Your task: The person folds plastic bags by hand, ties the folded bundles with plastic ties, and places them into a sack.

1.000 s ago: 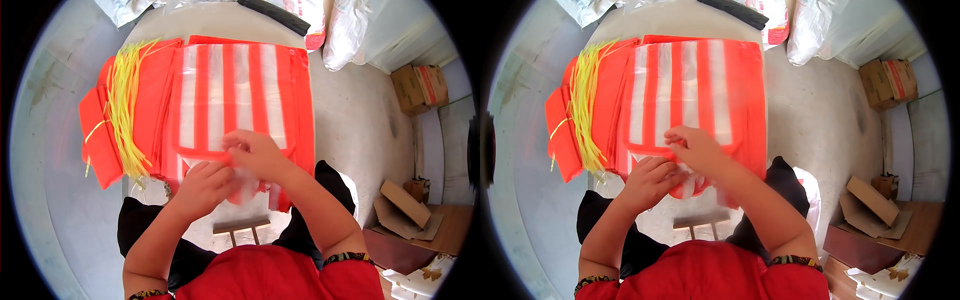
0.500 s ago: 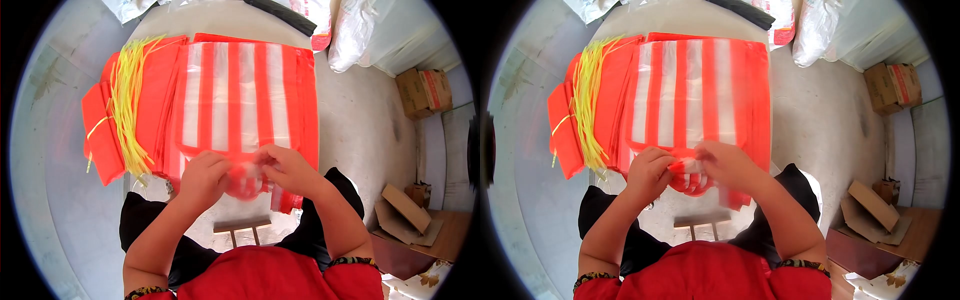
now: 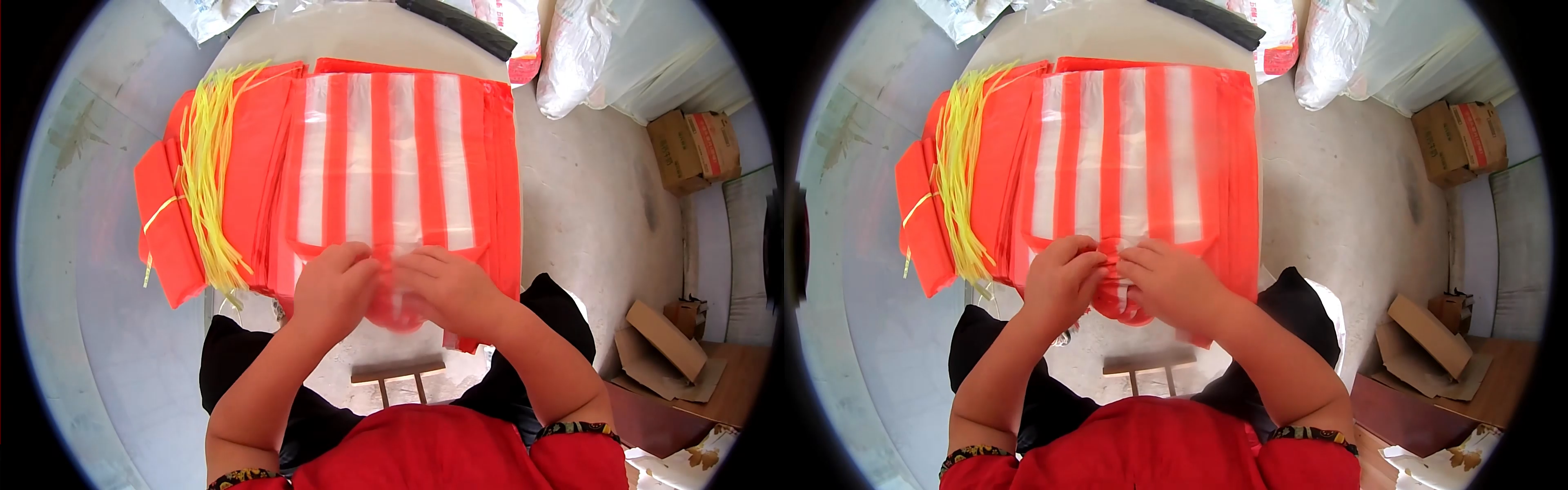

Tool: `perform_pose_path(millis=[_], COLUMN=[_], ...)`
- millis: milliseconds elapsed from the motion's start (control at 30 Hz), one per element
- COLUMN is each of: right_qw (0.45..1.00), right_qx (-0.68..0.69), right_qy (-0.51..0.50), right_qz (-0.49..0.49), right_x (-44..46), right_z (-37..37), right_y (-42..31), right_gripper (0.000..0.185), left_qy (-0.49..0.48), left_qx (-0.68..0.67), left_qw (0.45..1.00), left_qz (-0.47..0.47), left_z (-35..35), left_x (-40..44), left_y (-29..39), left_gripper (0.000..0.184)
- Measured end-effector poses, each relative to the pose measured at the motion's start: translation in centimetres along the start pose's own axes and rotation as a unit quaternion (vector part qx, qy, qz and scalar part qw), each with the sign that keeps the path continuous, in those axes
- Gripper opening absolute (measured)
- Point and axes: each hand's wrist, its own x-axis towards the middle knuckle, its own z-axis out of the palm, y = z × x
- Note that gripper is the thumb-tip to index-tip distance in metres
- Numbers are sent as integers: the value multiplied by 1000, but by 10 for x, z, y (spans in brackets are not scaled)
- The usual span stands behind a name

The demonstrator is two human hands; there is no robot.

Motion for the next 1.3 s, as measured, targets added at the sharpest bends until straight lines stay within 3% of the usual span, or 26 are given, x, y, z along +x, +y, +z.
perform_pose_path(millis=[167, 533, 667, 767, 867, 933, 1067, 1300], right_qw=[999, 996, 997, 983, 959, 934, 927, 942], right_qx=[-47, -94, -37, -11, 40, 133, 124, 59], right_qy=[-7, 10, -22, -110, -197, -232, -184, -74], right_qz=[-7, -10, 64, 145, 198, 237, 302, 322], right_x=[1, 4, 8, 11, 13, 15, 21, 23], right_z=[0, -1, -17, -38, -58, -70, -66, -45], right_y=[6, 10, 7, 1, 1, 7, 30, 35], right_gripper=[36, 43, 36, 26, 22, 20, 19, 20], left_qy=[-41, -2, 18, 29, -40, -62, -68, -49], left_qx=[37, 63, 38, 23, -41, -125, -147, -69], left_qw=[998, 996, 998, 999, 997, 977, 946, 956], left_qz=[35, 64, 55, 28, -50, -159, -281, -281], left_z=[-24, -22, -34, -38, -53, -61, -57, -52], left_x=[4, -1, 0, -5, -13, -16, -11, -5], left_y=[4, -15, -17, -22, -20, -16, -16, -13], left_gripper=[42, 43, 39, 35, 17, 10, 22, 22])
